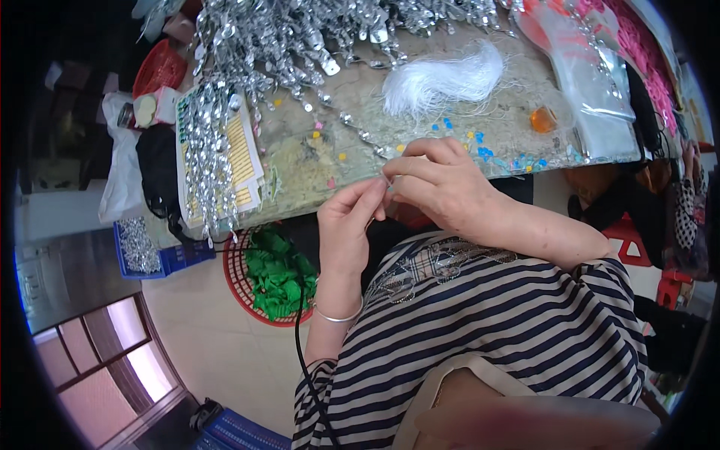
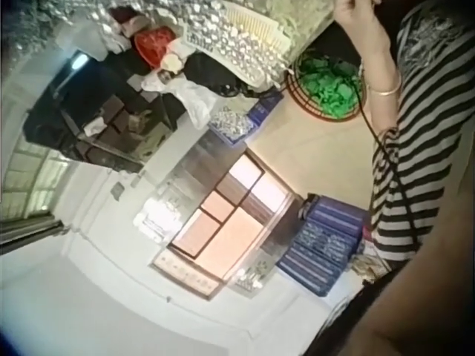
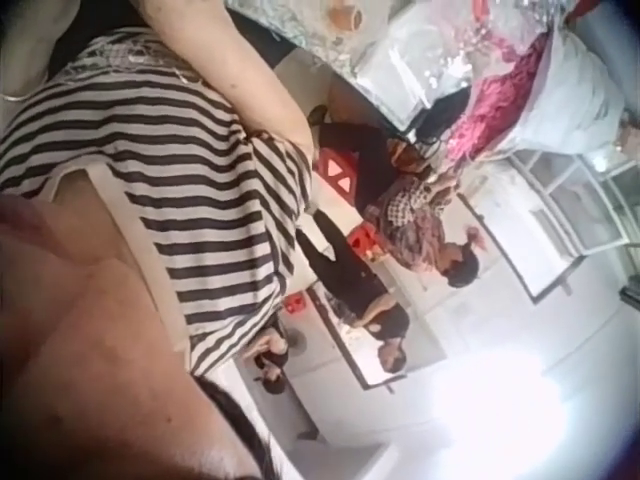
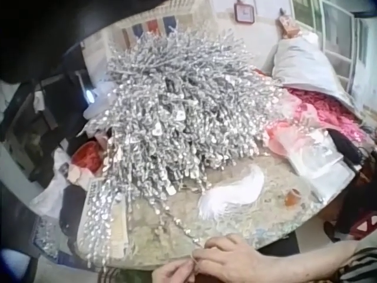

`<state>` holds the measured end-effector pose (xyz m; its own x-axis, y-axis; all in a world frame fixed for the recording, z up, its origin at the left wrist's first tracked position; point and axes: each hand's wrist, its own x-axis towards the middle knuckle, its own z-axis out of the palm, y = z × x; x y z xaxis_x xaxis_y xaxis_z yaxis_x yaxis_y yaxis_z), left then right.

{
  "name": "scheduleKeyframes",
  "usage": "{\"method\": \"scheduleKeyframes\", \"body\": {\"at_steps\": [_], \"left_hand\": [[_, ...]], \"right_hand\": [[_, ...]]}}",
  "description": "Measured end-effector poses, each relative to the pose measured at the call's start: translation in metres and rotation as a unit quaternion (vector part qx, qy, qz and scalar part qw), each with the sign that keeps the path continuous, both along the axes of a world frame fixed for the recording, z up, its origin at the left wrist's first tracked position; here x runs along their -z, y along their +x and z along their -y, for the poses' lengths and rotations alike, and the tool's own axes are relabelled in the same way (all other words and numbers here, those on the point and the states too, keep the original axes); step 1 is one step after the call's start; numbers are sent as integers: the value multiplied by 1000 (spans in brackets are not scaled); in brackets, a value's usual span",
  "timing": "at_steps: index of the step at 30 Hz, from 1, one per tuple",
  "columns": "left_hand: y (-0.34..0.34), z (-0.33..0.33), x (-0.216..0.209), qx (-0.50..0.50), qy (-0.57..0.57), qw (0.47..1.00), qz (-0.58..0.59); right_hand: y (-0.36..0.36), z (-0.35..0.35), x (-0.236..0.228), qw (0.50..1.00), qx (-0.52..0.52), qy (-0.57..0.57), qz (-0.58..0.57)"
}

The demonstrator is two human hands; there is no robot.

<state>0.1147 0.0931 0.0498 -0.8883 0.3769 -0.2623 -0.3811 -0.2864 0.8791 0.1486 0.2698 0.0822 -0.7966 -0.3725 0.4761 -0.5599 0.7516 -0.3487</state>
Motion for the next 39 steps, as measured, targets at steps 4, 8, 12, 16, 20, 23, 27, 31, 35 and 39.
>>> {"method": "scheduleKeyframes", "body": {"at_steps": [4,8,12,16,20,23,27,31,35,39], "left_hand": [[-2,-5,-5,7,-11,999,37],[-1,-5,-5,20,48,995,80],[2,-4,-9,-12,20,999,49],[0,-4,-10,-13,-6,1000,-25],[-4,-4,-15,5,-85,981,-174],[-6,-4,-12,12,-95,979,-178],[-6,-6,-13,31,-92,988,-123],[-7,-10,-16,36,-13,999,-10],[-7,-12,-19,23,-13,1000,10],[-9,-15,-21,-29,-63,997,-45]], "right_hand": [[-2,4,1,1000,-8,8,-11],[-2,4,1,1000,-5,-3,-10],[-3,6,-3,997,-23,-67,6],[-8,1,2,993,43,-96,59],[-17,-7,6,930,0,-266,253],[-22,-5,2,885,24,-311,346],[-24,-5,3,904,16,-297,306],[-25,-8,1,900,-3,-318,297],[-28,-11,2,908,-7,-317,273],[-27,-13,-8,927,62,-311,200]]}}
